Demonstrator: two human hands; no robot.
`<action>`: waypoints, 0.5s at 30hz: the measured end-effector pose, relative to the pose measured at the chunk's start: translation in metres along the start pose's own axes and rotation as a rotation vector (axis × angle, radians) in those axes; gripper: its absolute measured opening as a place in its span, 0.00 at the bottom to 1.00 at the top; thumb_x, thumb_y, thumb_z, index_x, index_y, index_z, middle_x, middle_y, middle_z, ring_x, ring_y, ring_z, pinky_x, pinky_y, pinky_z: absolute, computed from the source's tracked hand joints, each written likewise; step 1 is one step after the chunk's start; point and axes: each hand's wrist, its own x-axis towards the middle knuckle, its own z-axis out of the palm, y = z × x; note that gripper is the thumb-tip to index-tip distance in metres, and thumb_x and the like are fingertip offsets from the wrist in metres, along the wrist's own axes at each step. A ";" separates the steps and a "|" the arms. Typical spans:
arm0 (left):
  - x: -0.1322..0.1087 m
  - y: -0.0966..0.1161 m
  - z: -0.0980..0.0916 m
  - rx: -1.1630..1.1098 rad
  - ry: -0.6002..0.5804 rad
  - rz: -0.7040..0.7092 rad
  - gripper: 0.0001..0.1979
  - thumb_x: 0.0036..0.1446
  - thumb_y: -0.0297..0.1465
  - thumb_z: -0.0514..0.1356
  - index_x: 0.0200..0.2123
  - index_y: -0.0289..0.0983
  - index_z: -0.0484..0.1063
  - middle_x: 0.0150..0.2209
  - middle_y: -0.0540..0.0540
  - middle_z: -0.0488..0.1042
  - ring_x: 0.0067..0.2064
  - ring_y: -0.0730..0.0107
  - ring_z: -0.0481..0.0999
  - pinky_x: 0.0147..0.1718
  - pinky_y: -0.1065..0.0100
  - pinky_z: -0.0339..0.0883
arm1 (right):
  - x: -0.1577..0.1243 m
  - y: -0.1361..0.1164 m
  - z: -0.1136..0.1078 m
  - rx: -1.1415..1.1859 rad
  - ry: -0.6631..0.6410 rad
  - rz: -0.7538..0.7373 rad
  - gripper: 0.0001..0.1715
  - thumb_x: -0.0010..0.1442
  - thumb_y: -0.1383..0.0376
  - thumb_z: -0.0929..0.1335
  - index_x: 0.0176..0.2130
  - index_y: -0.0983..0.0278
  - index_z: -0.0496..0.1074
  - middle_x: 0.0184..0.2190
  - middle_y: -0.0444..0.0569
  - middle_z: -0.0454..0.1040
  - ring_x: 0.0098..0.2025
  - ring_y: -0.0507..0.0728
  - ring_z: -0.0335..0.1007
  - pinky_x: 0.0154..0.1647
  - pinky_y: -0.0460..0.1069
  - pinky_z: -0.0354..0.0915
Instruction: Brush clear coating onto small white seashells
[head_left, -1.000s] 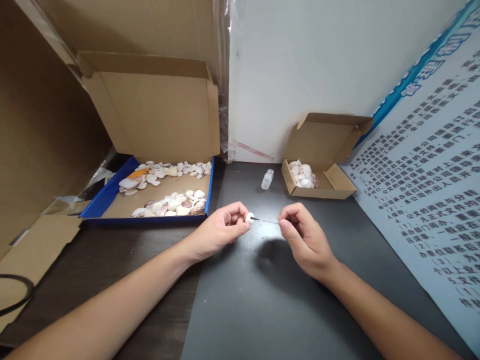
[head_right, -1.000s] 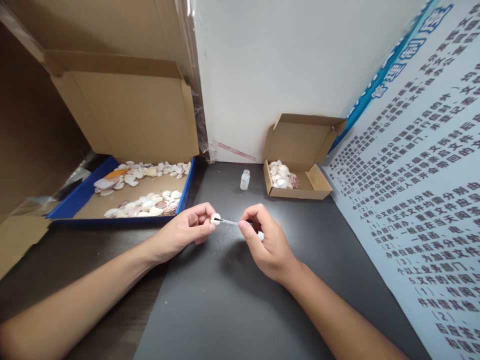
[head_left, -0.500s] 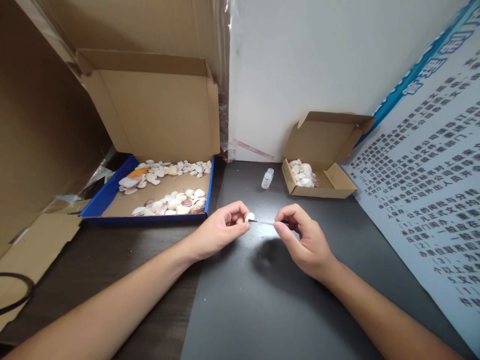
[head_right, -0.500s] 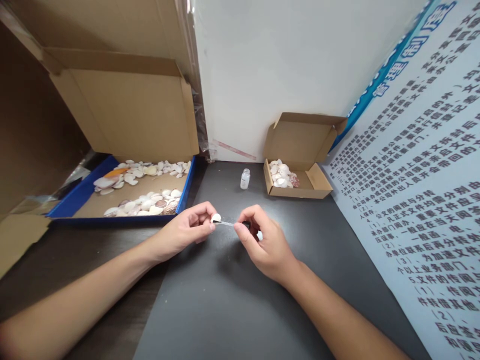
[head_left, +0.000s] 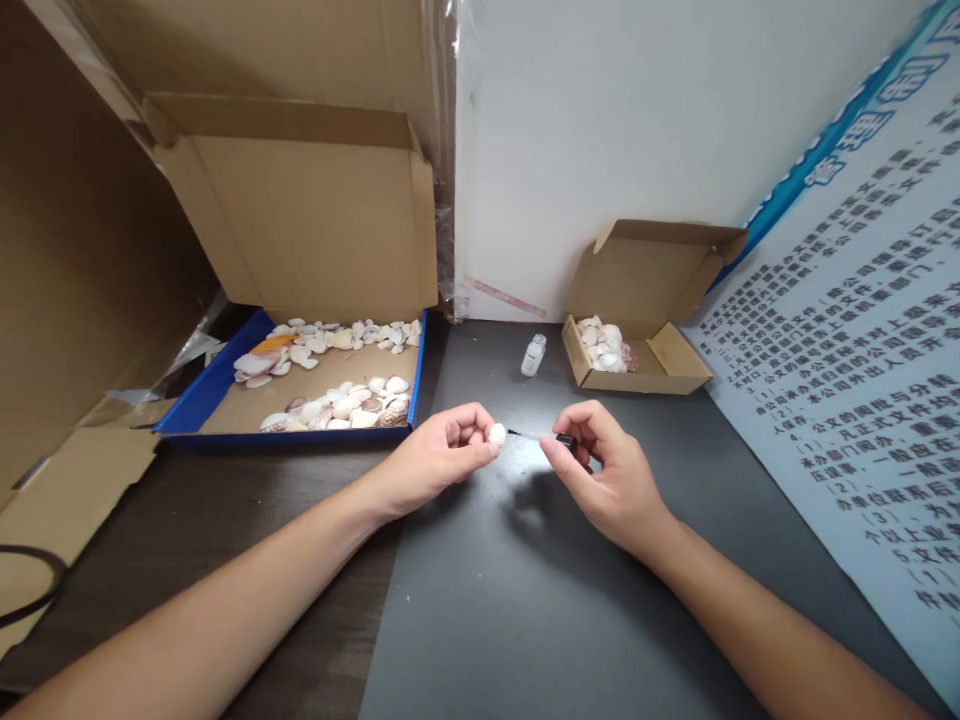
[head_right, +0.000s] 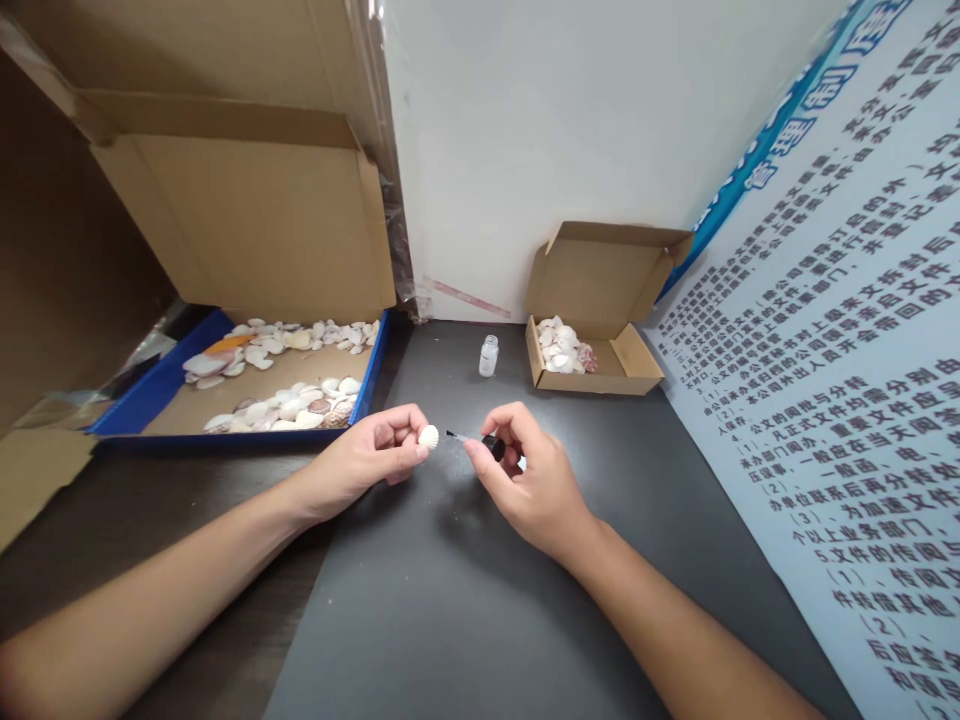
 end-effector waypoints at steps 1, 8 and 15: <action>0.000 0.001 0.000 0.002 0.001 0.004 0.13 0.57 0.39 0.63 0.32 0.37 0.64 0.21 0.58 0.56 0.23 0.79 0.54 0.24 0.72 0.47 | 0.000 0.000 0.000 -0.011 0.014 0.005 0.07 0.61 0.65 0.68 0.35 0.60 0.63 0.22 0.36 0.57 0.21 0.49 0.52 0.22 0.44 0.55; 0.001 0.000 0.002 0.079 0.012 0.024 0.13 0.56 0.38 0.63 0.30 0.36 0.64 0.21 0.58 0.56 0.24 0.79 0.53 0.25 0.72 0.48 | -0.003 0.000 -0.001 0.053 -0.031 -0.047 0.05 0.63 0.67 0.66 0.36 0.59 0.63 0.22 0.36 0.59 0.22 0.49 0.56 0.24 0.44 0.56; 0.001 0.001 0.004 0.153 0.018 -0.015 0.13 0.55 0.38 0.63 0.29 0.36 0.64 0.20 0.58 0.56 0.24 0.78 0.53 0.24 0.72 0.48 | -0.003 -0.001 0.000 0.104 -0.030 -0.074 0.04 0.64 0.68 0.64 0.36 0.59 0.64 0.24 0.38 0.62 0.23 0.49 0.59 0.25 0.44 0.57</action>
